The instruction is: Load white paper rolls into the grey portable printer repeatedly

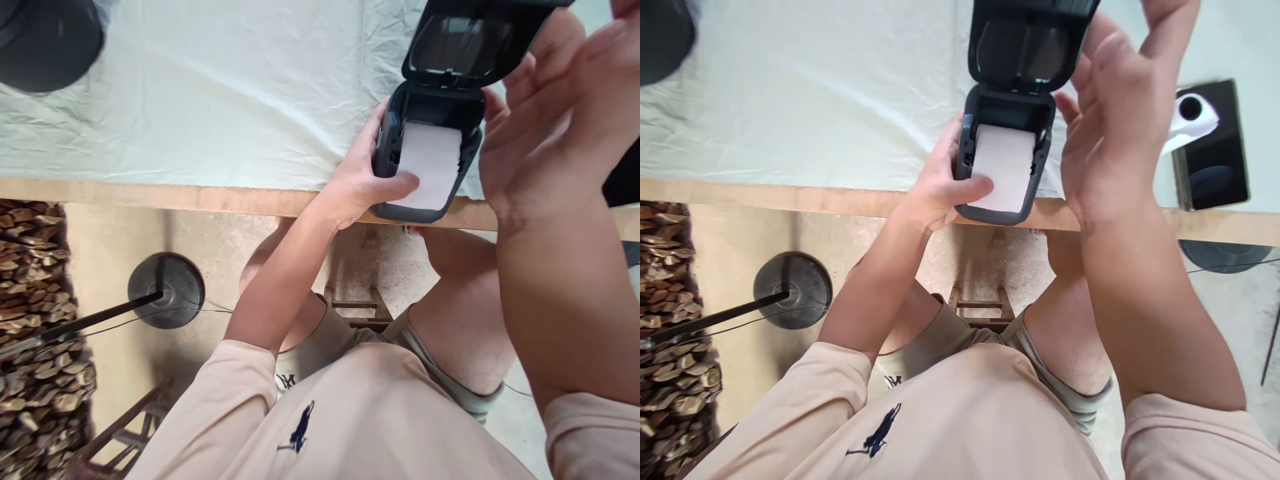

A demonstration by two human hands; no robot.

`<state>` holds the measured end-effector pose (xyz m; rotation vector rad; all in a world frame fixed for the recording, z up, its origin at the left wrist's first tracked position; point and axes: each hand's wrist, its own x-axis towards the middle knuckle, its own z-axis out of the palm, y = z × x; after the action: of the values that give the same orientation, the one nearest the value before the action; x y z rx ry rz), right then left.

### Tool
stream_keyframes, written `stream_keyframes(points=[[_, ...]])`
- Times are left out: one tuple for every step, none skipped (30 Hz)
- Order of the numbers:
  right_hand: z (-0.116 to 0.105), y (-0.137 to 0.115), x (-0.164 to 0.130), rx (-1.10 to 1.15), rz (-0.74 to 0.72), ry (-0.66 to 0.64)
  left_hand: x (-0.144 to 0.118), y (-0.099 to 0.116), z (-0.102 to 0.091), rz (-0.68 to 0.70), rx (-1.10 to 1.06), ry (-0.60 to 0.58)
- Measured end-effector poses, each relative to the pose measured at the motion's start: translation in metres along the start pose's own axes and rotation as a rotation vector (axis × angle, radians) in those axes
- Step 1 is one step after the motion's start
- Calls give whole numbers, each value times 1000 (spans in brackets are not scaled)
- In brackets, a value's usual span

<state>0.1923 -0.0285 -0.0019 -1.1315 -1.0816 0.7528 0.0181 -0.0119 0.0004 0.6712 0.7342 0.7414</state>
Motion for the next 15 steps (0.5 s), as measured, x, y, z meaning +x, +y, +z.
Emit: stream_keyframes(points=[[2, 1, 2, 41, -30, 14, 0, 0, 0, 6, 18, -17], [3, 2, 1, 68, -83, 25, 0, 1, -1, 8, 27, -33], [5, 1, -1, 68, -104, 9, 0, 2, 0, 7, 22, -38], [7, 1, -4, 66, -113, -11, -1, 3, 0, 3, -2, -28], [10, -1, -8, 62, -94, -51, -2, 4, 2, 1, -46, -4], [13, -2, -13, 54, -58, -103, -3, 6, 4, 9, -105, 27], [16, -3, -17, 51, -19, -155, -4, 7, 6, 12, -174, 61], [20, -4, -21, 58, 18, -200, -6, 8, 8, -1, -262, 99], [24, -5, -24, 75, 52, -246, -7, 9, 10, -18, -356, 130], [28, -5, -26, 108, 78, -281, -8, 9, 11, -33, -440, 152], [31, -4, -28, 150, 101, -305, -9, 10, 12, -52, -500, 164], [33, -4, -29, 191, 120, -317, -10, 10, 13, -67, -530, 171], [35, -3, -29, 221, 136, -315, -11, 10, 13, -70, -526, 172], [36, -2, -29, 233, 150, -303, -11, 10, 13, -54, -486, 165], [36, 0, -30, 232, 162, -288, -11, 9, 12, -35, -424, 155]])
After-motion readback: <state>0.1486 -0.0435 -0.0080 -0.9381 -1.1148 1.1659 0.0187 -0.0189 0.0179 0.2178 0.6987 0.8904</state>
